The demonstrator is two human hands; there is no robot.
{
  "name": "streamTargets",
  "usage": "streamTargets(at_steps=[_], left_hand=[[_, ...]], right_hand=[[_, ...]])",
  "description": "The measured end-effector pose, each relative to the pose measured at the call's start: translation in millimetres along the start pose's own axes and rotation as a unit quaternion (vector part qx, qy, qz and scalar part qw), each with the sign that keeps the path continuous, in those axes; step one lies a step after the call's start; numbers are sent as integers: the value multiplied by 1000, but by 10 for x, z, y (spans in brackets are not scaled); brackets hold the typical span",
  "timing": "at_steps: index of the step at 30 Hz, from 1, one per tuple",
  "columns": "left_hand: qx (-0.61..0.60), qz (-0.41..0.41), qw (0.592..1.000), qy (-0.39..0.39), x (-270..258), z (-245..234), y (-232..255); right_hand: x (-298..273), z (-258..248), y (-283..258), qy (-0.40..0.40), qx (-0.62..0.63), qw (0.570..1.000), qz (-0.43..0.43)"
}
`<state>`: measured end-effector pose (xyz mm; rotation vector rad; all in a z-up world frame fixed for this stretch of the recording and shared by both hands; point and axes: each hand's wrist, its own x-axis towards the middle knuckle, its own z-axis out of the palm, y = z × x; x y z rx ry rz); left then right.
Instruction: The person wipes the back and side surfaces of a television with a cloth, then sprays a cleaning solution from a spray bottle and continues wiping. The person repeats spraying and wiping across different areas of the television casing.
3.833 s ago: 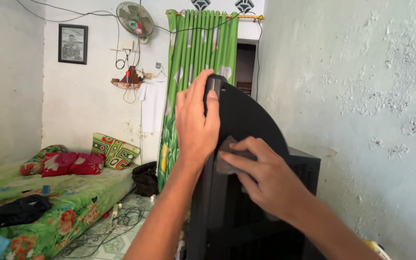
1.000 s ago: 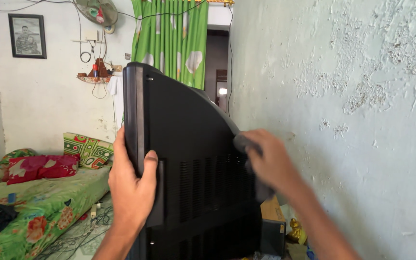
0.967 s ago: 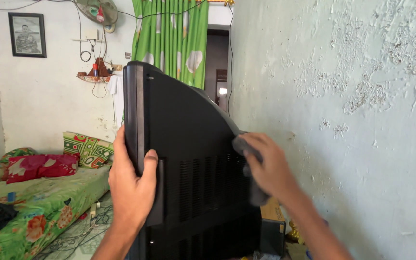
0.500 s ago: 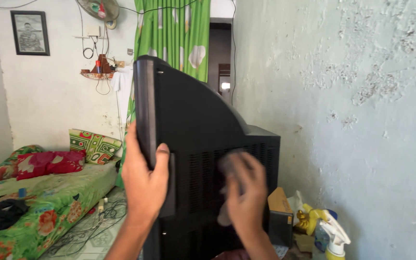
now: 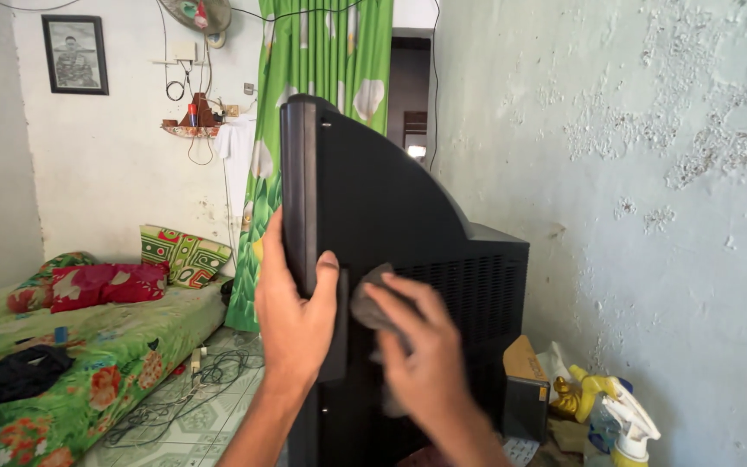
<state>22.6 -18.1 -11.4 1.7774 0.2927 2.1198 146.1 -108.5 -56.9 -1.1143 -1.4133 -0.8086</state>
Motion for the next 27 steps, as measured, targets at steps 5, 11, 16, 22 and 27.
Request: streamTargets(at_steps=[5, 11, 16, 22, 27], left_hand=[[-3, -34, 999, -6, -17, -3, 22], [-4, -3, 1000, -1, -7, -18, -5], [-41, 15, 999, -10, -19, -26, -35], [-20, 30, 999, 2, -28, -22, -48], [-52, 24, 998, -9, -17, -44, -46]], right_hand=[[74, 15, -6, 52, 13, 995, 87], [144, -90, -50, 20, -2, 997, 73], [24, 139, -201, 24, 42, 999, 11], [128, 76, -46, 110, 114, 958, 240], [-81, 78, -28, 58, -31, 997, -26]])
